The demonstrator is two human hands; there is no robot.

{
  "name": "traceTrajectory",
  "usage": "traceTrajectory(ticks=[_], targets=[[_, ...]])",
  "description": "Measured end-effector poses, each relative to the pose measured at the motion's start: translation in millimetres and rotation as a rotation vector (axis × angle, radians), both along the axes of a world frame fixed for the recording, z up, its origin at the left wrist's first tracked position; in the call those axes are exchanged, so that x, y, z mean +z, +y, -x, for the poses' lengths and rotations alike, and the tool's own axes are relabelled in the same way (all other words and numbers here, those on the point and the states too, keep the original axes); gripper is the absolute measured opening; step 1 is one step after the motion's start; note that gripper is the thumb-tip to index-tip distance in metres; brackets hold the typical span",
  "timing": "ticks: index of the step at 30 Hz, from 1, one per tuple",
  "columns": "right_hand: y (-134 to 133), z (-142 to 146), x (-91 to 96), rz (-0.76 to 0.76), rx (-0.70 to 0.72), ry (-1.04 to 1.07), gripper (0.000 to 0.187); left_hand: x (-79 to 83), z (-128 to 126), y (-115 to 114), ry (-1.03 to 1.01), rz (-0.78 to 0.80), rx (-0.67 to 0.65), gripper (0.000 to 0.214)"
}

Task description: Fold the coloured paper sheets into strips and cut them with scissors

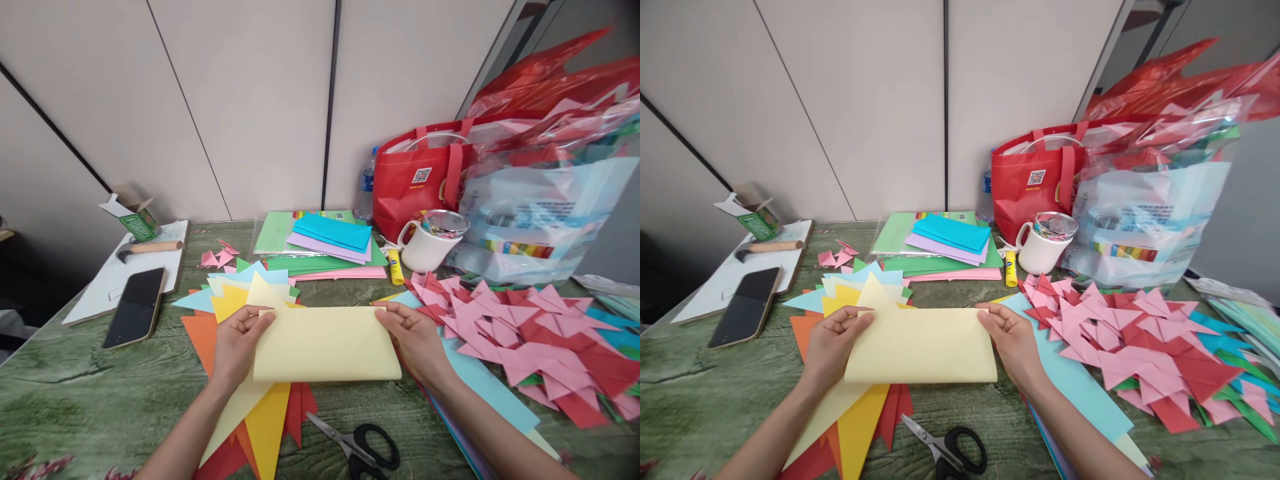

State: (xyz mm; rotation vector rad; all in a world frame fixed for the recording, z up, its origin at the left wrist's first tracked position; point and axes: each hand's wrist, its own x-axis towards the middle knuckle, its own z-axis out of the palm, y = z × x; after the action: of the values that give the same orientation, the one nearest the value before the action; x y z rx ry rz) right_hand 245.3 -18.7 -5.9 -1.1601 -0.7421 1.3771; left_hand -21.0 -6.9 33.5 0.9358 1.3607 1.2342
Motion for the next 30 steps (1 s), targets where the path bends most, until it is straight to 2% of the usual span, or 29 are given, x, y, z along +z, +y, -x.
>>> traceTrajectory(ticks=[20, 25, 30], targets=[[-0.1, -1.4, 3.5, 0.013, -0.004, -0.002, 0.037, -2.9, 1.6, 0.6, 0.003, -0.001, -0.042, 0.046], [-0.3, -1.1, 4.5, 0.012, -0.015, -0.012, 0.038, -3.2, 2.8, -0.9, 0.079, -0.043, -0.072, 0.049], [-0.6, -0.8, 3.9, 0.010, -0.017, -0.002, 0.036, -4.7, 3.9, -1.2, 0.115, -0.077, -0.090, 0.044]])
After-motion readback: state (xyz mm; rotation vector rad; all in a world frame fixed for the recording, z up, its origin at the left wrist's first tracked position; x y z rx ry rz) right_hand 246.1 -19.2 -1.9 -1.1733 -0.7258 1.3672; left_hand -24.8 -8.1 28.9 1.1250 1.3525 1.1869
